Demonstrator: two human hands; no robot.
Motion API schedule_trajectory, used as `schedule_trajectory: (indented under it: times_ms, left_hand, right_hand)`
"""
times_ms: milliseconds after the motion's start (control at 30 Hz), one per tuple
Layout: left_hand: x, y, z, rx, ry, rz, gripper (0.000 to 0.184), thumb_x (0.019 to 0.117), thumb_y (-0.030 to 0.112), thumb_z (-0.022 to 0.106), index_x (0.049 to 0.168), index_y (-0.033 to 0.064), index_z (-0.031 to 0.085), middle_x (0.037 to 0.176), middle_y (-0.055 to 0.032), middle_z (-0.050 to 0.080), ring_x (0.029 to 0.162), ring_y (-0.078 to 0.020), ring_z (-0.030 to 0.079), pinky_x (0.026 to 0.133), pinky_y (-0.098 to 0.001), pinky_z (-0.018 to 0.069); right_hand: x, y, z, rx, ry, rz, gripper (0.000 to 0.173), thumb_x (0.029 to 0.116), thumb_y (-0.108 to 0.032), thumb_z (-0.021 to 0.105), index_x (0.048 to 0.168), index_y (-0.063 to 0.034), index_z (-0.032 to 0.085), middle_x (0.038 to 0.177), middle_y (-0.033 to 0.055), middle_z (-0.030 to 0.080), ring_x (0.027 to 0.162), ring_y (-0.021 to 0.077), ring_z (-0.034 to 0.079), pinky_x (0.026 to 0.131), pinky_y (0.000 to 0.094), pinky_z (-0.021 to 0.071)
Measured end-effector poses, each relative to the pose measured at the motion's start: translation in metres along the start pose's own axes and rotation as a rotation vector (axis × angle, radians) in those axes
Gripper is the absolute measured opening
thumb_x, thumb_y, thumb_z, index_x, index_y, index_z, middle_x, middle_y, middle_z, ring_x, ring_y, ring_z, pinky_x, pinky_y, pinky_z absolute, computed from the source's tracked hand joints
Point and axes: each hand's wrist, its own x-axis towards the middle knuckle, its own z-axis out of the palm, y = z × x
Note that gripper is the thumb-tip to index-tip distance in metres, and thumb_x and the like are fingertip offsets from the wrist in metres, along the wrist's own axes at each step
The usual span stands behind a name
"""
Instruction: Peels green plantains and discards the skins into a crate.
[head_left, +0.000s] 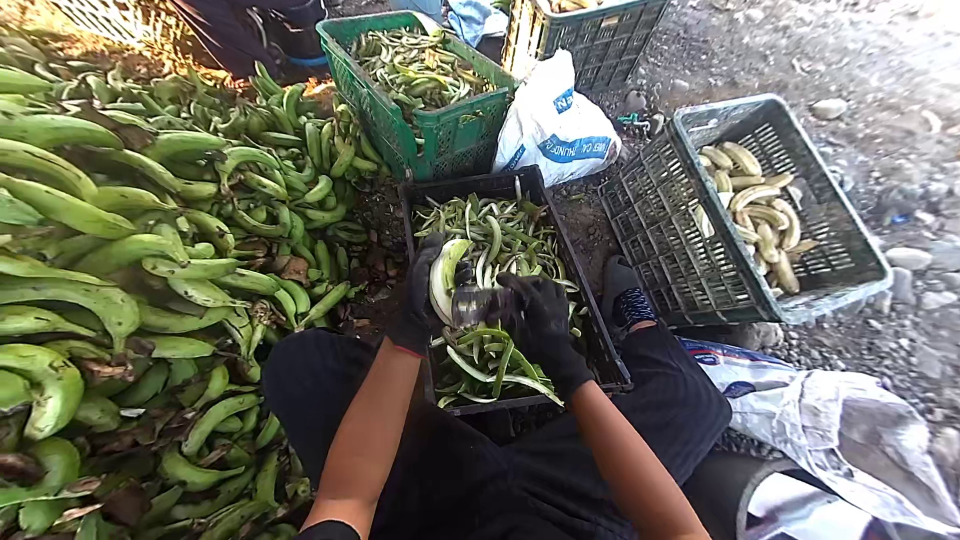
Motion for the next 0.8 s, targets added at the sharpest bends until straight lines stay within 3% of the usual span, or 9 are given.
schedule_trajectory:
  times_ms: [133, 233, 333, 400, 467, 533, 600, 733, 800]
  left_hand:
    - [0.002, 0.003, 0.010, 0.015, 0.066, -0.081, 0.040, 0.1056, 0.052, 0.039, 0.118, 0.0197, 0.059, 0.080, 0.0003, 0.062, 0.059, -0.0074, 0.059, 0.052, -0.0224, 0.0527]
    - [0.008, -0.009, 0.014, 0.277, 0.172, 0.000, 0.048, 0.1049, 0.056, 0.040, 0.133, 0.0202, 0.056, 0.098, -0.0026, 0.066, 0.077, -0.0116, 0.064, 0.067, -0.0332, 0.0574]
    - [0.006, -0.022, 0.018, 0.550, 0.199, 0.138, 0.051, 0.1078, 0.054, 0.031, 0.137, 0.0199, 0.056, 0.114, -0.0025, 0.066, 0.095, -0.0103, 0.063, 0.081, -0.0353, 0.0556]
    - [0.003, -0.017, 0.026, 0.672, 0.160, 0.170, 0.054, 0.1088, 0.050, 0.032, 0.145, 0.0157, 0.052, 0.129, -0.0077, 0.063, 0.108, -0.0147, 0.063, 0.094, -0.0393, 0.0535]
    - [-0.003, -0.011, 0.037, 0.701, 0.089, 0.193, 0.048, 0.1093, 0.042, 0.033, 0.142, 0.0149, 0.054, 0.105, -0.0059, 0.067, 0.080, -0.0118, 0.064, 0.072, -0.0322, 0.0575]
    - [-0.002, -0.009, 0.032, 0.508, 0.055, 0.100, 0.049, 0.1095, 0.046, 0.031, 0.136, 0.0141, 0.057, 0.086, -0.0057, 0.068, 0.066, -0.0140, 0.065, 0.062, -0.0312, 0.0582]
    - [0.005, -0.008, 0.019, 0.295, 0.078, 0.007, 0.050, 0.1077, 0.051, 0.028, 0.124, 0.0136, 0.058, 0.084, -0.0057, 0.070, 0.067, -0.0153, 0.067, 0.061, -0.0318, 0.0585]
    - [0.005, -0.010, -0.009, 0.281, 0.103, 0.038, 0.048, 0.1076, 0.050, 0.031, 0.131, 0.0188, 0.059, 0.105, -0.0039, 0.070, 0.087, -0.0139, 0.067, 0.075, -0.0356, 0.0574]
    - [0.008, -0.009, -0.005, 0.191, 0.080, -0.034, 0.058, 0.1060, 0.058, 0.024, 0.127, 0.0193, 0.061, 0.091, -0.0009, 0.068, 0.071, -0.0094, 0.063, 0.063, -0.0283, 0.0561]
  right_hand:
    - [-0.017, -0.002, 0.000, -0.045, 0.047, -0.037, 0.069, 0.0886, -0.074, 0.047, 0.128, -0.0230, 0.073, 0.118, 0.0239, 0.066, 0.111, 0.0496, 0.059, 0.085, 0.0690, 0.0442]
    - [-0.002, -0.017, -0.005, -0.015, -0.163, 0.242, 0.059, 0.0940, -0.065, 0.050, 0.134, -0.0259, 0.068, 0.123, 0.0235, 0.064, 0.116, 0.0477, 0.057, 0.087, 0.0676, 0.0458]
    - [0.022, -0.012, 0.011, 0.163, -0.145, 0.358, 0.056, 0.1027, -0.061, 0.039, 0.112, -0.0167, 0.072, 0.096, 0.0134, 0.069, 0.093, 0.0345, 0.065, 0.077, 0.0617, 0.0494]
    - [0.032, -0.011, 0.008, 0.289, -0.160, 0.426, 0.061, 0.1054, -0.060, 0.033, 0.112, -0.0104, 0.067, 0.093, 0.0159, 0.066, 0.088, 0.0348, 0.064, 0.074, 0.0609, 0.0491]
    - [0.038, -0.010, -0.007, 0.348, -0.172, 0.455, 0.058, 0.1098, -0.050, 0.030, 0.129, -0.0043, 0.061, 0.111, 0.0236, 0.066, 0.101, 0.0411, 0.064, 0.083, 0.0651, 0.0490]
    - [0.039, -0.006, -0.017, 0.367, -0.117, 0.453, 0.065, 0.1061, -0.061, 0.030, 0.129, -0.0092, 0.061, 0.110, 0.0194, 0.067, 0.099, 0.0363, 0.065, 0.081, 0.0619, 0.0503]
    - [0.033, 0.005, -0.019, 0.329, -0.055, 0.387, 0.065, 0.0980, -0.075, 0.036, 0.117, -0.0201, 0.066, 0.094, 0.0101, 0.064, 0.084, 0.0276, 0.062, 0.067, 0.0540, 0.0490]
    - [0.017, 0.014, -0.025, 0.040, -0.147, 0.127, 0.062, 0.0960, -0.065, 0.047, 0.138, -0.0229, 0.063, 0.126, 0.0229, 0.062, 0.118, 0.0458, 0.057, 0.087, 0.0681, 0.0473]
    - [0.004, 0.016, -0.023, -0.034, -0.162, 0.016, 0.059, 0.0924, -0.063, 0.051, 0.134, -0.0248, 0.067, 0.124, 0.0229, 0.063, 0.118, 0.0474, 0.057, 0.088, 0.0676, 0.0459]
